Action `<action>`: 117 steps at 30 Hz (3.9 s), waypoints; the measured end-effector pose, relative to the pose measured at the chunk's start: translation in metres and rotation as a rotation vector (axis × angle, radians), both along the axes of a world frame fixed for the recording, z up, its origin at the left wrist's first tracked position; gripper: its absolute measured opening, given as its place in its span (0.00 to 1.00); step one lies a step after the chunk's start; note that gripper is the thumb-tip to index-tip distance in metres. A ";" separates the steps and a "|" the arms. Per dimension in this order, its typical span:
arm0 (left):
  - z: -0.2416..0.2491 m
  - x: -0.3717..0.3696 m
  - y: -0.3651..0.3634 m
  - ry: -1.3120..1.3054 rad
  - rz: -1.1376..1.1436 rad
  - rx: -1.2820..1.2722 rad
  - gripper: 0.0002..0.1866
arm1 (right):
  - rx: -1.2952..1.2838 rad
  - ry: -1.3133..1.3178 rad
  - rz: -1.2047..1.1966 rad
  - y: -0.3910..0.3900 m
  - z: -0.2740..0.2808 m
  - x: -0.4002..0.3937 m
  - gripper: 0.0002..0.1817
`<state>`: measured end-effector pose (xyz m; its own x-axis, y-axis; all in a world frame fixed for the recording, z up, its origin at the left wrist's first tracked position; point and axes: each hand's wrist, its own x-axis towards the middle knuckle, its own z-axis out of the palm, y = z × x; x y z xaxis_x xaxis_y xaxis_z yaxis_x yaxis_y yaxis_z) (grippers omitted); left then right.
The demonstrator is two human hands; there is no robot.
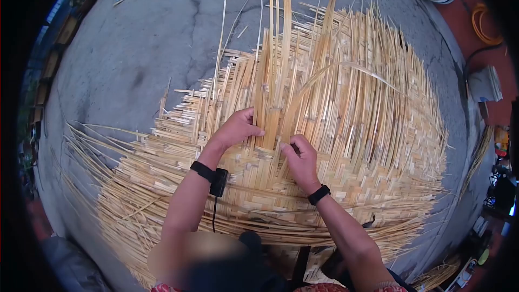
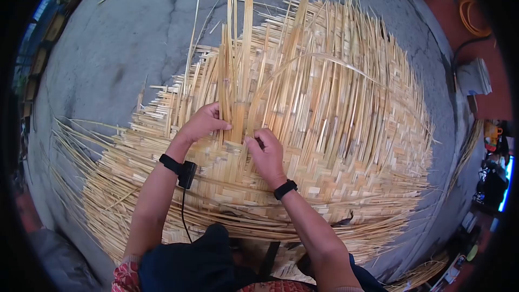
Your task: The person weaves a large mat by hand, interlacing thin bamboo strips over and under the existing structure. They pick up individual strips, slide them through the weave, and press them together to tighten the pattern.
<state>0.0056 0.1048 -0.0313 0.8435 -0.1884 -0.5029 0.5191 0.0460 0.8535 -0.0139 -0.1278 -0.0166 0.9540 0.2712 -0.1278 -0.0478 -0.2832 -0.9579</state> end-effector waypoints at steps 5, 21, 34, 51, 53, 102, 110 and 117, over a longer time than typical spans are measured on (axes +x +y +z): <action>-0.013 -0.015 -0.015 -0.032 0.239 -0.127 0.17 | -0.137 0.098 -0.092 0.020 0.002 0.009 0.10; 0.013 -0.032 -0.005 -0.014 0.080 -0.137 0.19 | -0.309 -0.254 0.011 0.007 -0.003 0.042 0.15; 0.005 -0.036 -0.009 -0.038 0.132 -0.149 0.16 | -0.069 0.382 0.168 -0.003 -0.013 0.069 0.13; -0.015 -0.098 -0.024 -0.382 0.725 0.131 0.11 | -0.181 0.289 0.182 -0.003 -0.027 0.055 0.10; -0.014 -0.105 -0.023 -0.263 0.681 0.283 0.08 | -0.354 0.143 0.191 0.001 -0.018 0.052 0.13; 0.008 -0.047 0.076 0.036 0.199 -0.228 0.22 | -0.274 -0.150 0.262 0.086 -0.001 -0.003 0.06; 0.001 -0.056 0.074 -0.040 0.215 -0.231 0.21 | -0.475 -0.358 0.626 0.085 -0.003 0.025 0.09; 0.005 -0.057 0.072 -0.020 0.282 -0.251 0.19 | -0.387 -0.156 0.177 0.097 0.015 0.061 0.23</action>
